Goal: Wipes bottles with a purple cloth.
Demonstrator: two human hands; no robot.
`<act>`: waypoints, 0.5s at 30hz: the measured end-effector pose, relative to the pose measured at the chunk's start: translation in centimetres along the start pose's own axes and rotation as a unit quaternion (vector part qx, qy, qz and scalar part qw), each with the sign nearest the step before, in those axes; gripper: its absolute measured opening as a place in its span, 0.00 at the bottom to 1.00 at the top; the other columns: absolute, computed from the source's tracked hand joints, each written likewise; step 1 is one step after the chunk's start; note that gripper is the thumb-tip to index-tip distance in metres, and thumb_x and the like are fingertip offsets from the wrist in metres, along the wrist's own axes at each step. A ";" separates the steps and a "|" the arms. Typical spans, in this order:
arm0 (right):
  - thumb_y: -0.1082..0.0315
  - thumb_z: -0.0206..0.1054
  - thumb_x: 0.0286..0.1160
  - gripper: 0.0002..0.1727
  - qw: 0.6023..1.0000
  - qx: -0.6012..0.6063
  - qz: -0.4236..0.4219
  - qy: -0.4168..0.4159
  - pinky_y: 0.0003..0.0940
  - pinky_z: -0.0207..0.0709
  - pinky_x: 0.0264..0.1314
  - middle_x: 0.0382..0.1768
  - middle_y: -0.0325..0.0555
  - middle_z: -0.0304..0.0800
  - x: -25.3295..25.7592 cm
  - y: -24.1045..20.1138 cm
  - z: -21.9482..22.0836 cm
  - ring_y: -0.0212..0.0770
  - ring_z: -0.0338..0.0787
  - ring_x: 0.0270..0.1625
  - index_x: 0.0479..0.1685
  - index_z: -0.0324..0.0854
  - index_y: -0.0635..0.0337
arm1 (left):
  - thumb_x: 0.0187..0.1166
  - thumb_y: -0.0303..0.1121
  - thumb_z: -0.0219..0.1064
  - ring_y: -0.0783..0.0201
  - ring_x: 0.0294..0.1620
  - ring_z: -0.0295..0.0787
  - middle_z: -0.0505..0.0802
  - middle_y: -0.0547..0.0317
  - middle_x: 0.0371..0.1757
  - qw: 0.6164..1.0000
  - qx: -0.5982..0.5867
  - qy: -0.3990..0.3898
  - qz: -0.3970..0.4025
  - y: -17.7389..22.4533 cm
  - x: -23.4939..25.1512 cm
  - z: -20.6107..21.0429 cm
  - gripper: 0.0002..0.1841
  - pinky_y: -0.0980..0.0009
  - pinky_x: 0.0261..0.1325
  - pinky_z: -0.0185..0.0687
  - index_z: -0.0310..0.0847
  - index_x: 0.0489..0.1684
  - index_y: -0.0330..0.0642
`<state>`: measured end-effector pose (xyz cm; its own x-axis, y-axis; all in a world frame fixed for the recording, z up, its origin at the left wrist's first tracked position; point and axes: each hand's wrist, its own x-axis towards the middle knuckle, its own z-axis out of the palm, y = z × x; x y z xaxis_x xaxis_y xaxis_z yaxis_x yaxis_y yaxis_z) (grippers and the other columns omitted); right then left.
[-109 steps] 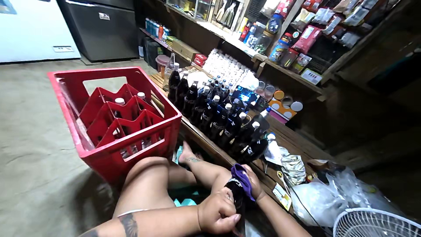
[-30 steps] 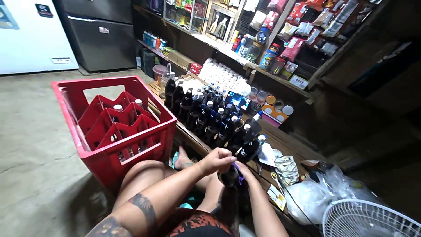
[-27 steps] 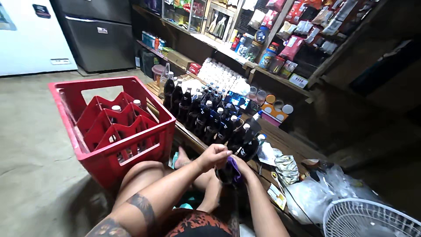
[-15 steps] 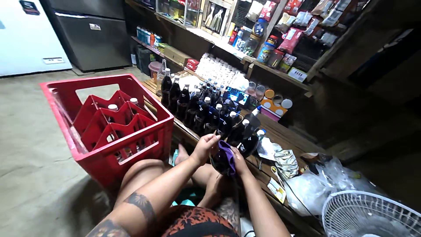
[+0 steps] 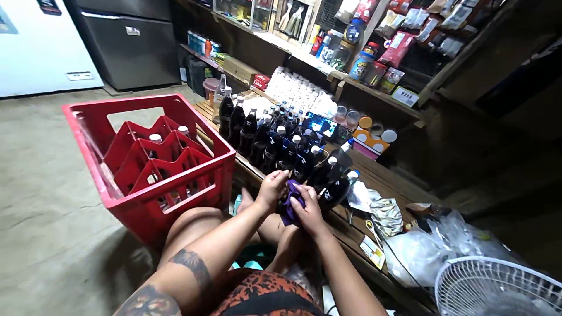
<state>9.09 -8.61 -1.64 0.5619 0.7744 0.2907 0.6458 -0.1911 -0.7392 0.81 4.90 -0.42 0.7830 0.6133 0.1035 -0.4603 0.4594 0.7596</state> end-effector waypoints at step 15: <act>0.51 0.53 0.89 0.34 0.981 0.017 0.181 -0.073 0.55 0.55 0.89 0.86 0.65 0.62 -0.4 7.3 -1.4 0.59 0.63 0.88 0.91 0.60 0.56 | 0.92 0.32 0.49 0.76 0.12 0.66 0.71 0.71 0.12 0.998 -0.007 0.058 -0.016 0.0 0.8 -1.3 0.17 0.79 0.21 0.69 0.72 0.26 0.46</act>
<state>14.33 -11.15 -6.31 0.6693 0.7384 -0.0826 0.3989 -0.4510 -0.7985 0.88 6.25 -1.20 0.7438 0.6684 0.0042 -0.4426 0.4879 0.7524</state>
